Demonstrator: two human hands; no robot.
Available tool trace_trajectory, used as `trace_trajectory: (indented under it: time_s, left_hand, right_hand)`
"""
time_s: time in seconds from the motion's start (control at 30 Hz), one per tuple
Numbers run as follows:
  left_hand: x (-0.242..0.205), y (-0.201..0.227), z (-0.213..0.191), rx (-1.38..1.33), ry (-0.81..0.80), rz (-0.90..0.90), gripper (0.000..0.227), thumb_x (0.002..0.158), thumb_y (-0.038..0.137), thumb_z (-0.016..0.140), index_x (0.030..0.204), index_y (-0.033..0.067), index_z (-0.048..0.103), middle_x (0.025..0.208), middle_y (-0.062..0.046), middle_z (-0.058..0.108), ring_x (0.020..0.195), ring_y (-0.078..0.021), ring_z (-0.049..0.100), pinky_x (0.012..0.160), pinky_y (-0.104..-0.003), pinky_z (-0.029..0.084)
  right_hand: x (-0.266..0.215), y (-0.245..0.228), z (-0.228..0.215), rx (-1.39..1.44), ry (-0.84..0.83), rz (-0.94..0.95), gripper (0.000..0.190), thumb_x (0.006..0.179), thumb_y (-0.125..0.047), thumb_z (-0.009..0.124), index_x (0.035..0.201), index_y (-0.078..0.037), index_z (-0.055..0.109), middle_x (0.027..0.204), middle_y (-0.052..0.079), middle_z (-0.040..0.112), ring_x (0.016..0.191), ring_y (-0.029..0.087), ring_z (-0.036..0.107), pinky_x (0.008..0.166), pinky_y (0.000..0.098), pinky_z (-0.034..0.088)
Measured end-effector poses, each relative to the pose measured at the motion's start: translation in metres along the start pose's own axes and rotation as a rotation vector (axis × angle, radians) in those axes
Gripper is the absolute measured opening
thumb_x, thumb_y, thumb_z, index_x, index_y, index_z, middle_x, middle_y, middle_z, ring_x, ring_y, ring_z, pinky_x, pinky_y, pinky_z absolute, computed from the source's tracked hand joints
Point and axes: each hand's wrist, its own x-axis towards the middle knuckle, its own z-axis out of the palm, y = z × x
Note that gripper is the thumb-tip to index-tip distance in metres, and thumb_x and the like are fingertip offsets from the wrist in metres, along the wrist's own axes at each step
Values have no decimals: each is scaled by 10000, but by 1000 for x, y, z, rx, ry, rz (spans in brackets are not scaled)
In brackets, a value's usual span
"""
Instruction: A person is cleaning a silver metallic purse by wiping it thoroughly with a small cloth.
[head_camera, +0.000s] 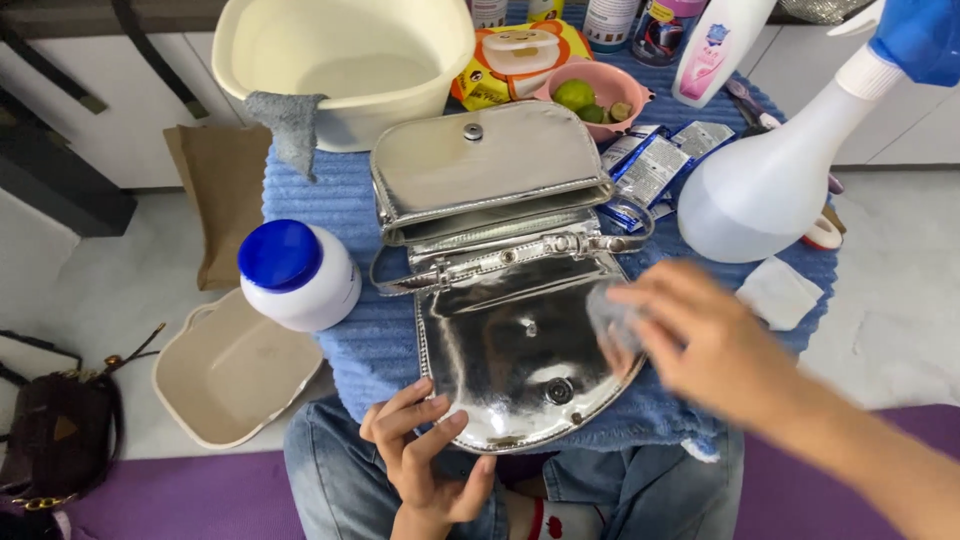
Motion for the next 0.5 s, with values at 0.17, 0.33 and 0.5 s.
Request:
trace_trajectory:
  time_s: [0.17, 0.33, 0.5]
  left_hand:
    - [-1, 5, 0, -15, -13, -29, 384, 742, 396, 692, 1038, 155, 653, 1146, -47, 617, 1210, -294, 623, 1083, -470, 344]
    - [6, 8, -4, -36, -18, -29, 383, 748, 372, 698, 1050, 145, 635, 1137, -47, 612, 1217, -297, 614, 1081, -455, 339]
    - [6, 10, -1, -91, 20, -37, 343, 779, 358, 643, 1025, 118, 641, 1141, -63, 618, 1213, -301, 596, 1077, -464, 341]
  right_hand:
    - [-15, -78, 9, 99, 29, -237, 408, 776, 40, 676, 1181, -5, 666, 997, 71, 616, 807, 157, 608, 683, 244, 539]
    - [-11, -25, 17, 75, -26, -104, 380, 767, 98, 609, 1068, -109, 717, 1051, 32, 675, 711, 77, 609, 523, 122, 532]
    - [21, -17, 36, 46, 9, -75, 380, 858, 28, 611, 1226, -49, 666, 1163, 111, 642, 980, 219, 640, 838, 258, 612]
